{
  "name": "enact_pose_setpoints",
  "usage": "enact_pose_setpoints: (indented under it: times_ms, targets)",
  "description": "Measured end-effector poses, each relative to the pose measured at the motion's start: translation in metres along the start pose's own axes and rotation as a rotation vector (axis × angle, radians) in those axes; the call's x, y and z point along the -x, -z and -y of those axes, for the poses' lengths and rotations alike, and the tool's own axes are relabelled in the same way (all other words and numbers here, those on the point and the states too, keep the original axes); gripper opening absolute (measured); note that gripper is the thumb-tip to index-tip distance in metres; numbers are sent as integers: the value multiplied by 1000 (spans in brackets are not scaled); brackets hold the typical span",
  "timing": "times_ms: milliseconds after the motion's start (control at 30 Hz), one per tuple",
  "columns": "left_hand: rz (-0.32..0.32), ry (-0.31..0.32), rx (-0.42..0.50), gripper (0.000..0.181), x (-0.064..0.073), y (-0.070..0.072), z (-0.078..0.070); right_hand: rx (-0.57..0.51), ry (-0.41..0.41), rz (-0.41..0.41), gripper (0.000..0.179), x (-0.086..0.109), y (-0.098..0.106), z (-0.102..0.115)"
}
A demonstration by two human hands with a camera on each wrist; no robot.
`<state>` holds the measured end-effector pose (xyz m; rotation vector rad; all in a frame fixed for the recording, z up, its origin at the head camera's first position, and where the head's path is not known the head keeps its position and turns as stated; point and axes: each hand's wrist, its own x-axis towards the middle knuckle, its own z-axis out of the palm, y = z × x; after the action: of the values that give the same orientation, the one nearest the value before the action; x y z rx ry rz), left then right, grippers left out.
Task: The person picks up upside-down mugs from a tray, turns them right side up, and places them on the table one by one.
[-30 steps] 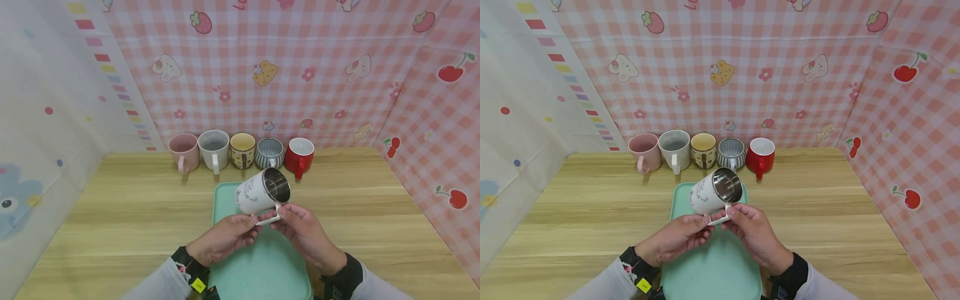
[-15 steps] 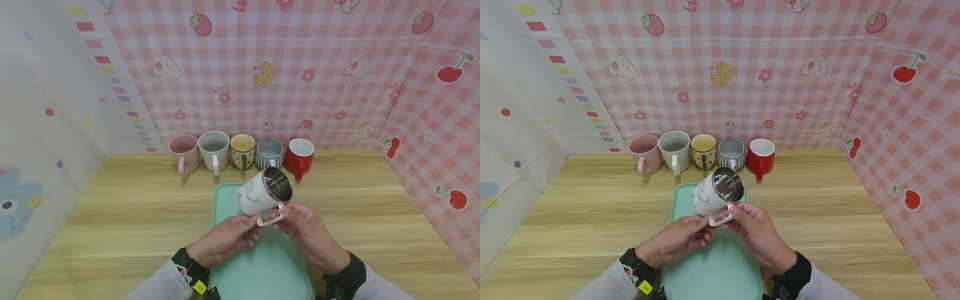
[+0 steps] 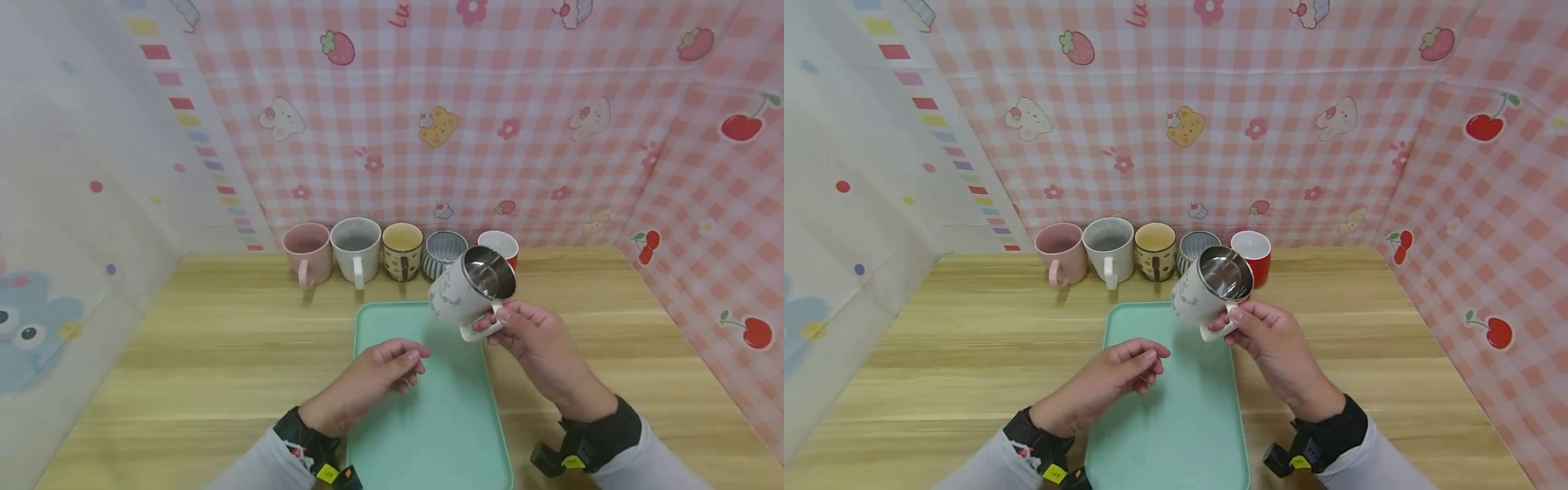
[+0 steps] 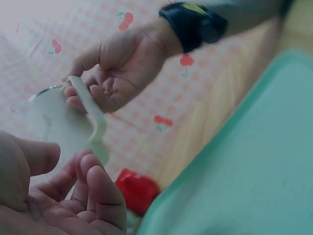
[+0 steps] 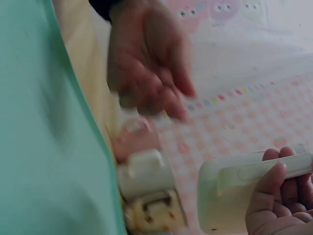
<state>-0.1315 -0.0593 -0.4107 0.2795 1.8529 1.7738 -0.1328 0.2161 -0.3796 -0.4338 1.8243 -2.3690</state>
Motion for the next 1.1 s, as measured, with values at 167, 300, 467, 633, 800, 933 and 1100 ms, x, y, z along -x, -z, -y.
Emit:
enact_pose_setpoints:
  times_ms: [167, 300, 467, 633, 800, 933, 1100]
  targets:
    - [-57, -51, -187, 32, 9, 6, -11, 14, 35, -90, 28, -9, 25, 15]
    - [-102, -90, -333, 25, 22, 11, -18, 40, 49, -143, 26, -17, 48, 26]
    - [-155, -166, -518, 25, 33, 16, -19, 50, 62, -201, 22, -28, 77, 33]
    - [-162, -208, -638, 29, 39, 17, -16, 63, 78, -259, 21, -38, 100, 31]
    - [-175, -230, -706, 30, 41, 17, -14, 13, 126, -378, 19, -50, 112, 22]
    - [-157, -222, -714, 30, 42, 18, -13, -30, 150, -487, 18, -61, 117, 11]
    - [-145, -215, -725, 29, 43, 20, -11, 42, 120, -510, 20, -73, 126, -3]
